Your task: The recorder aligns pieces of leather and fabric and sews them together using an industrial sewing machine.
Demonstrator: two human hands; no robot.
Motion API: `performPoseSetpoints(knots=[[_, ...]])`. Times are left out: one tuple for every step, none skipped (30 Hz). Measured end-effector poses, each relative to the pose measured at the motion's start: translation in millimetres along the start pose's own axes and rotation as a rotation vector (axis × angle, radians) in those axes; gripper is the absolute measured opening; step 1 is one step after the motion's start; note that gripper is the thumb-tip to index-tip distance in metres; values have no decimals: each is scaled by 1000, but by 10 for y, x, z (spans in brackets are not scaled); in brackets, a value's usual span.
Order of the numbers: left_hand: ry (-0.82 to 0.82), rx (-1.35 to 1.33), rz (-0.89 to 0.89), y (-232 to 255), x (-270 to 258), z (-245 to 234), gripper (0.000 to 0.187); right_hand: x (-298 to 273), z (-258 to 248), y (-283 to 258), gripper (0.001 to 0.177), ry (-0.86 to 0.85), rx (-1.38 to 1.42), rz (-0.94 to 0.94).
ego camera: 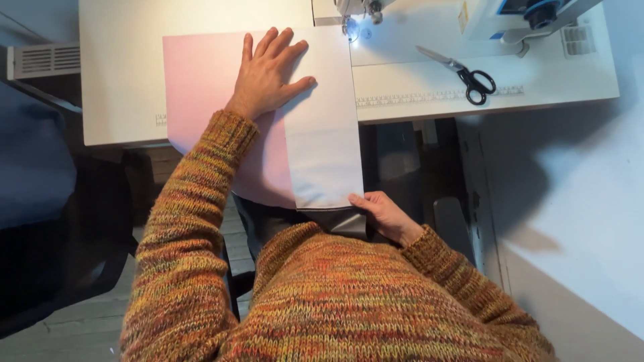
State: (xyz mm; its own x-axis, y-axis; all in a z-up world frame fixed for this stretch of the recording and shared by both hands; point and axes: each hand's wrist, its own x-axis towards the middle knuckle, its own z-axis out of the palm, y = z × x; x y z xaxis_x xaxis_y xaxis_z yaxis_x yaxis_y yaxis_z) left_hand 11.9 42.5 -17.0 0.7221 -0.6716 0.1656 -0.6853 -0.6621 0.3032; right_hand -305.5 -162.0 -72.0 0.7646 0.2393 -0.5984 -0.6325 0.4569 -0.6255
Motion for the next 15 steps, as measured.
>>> performPoseSetpoints(knots=[[-2,1,10,6,0,11,75,-2,-31,-1,32,-34,-19,23],[6,8,21,-11,49,-11,74,42,-68,-47,32,-73,-43,36],[13,14,22,-19,67,1,74,95,-156,-18,32,-77,-48,30],[11,15,19,-32,54,14,75,137,-232,25,30,-97,-73,10],[8,16,15,-47,43,29,76,183,-309,66,29,-116,-99,-10],[9,15,15,-35,43,25,76,180,-320,80,29,-116,-100,-9],[13,21,18,-23,47,26,76,180,-336,93,29,-108,-128,-15],[19,29,24,-19,72,22,76,200,-355,92,29,-101,-156,-24],[23,30,25,-20,111,-2,76,213,-334,32,29,-101,-158,-27],[11,17,16,-19,75,-2,76,192,-297,27,29,-113,-143,-32],[0,4,6,-20,37,4,76,175,-262,28,28,-124,-128,-36],[-13,-2,-3,-32,15,33,76,148,-222,15,28,-123,-122,-21],[-4,3,22,-43,-6,63,75,120,-183,0,31,-126,-130,1],[13,11,56,-59,40,77,73,123,-158,-60,34,-126,-142,11],[9,7,55,-37,32,73,73,94,-174,-28,34,-123,-139,15]])
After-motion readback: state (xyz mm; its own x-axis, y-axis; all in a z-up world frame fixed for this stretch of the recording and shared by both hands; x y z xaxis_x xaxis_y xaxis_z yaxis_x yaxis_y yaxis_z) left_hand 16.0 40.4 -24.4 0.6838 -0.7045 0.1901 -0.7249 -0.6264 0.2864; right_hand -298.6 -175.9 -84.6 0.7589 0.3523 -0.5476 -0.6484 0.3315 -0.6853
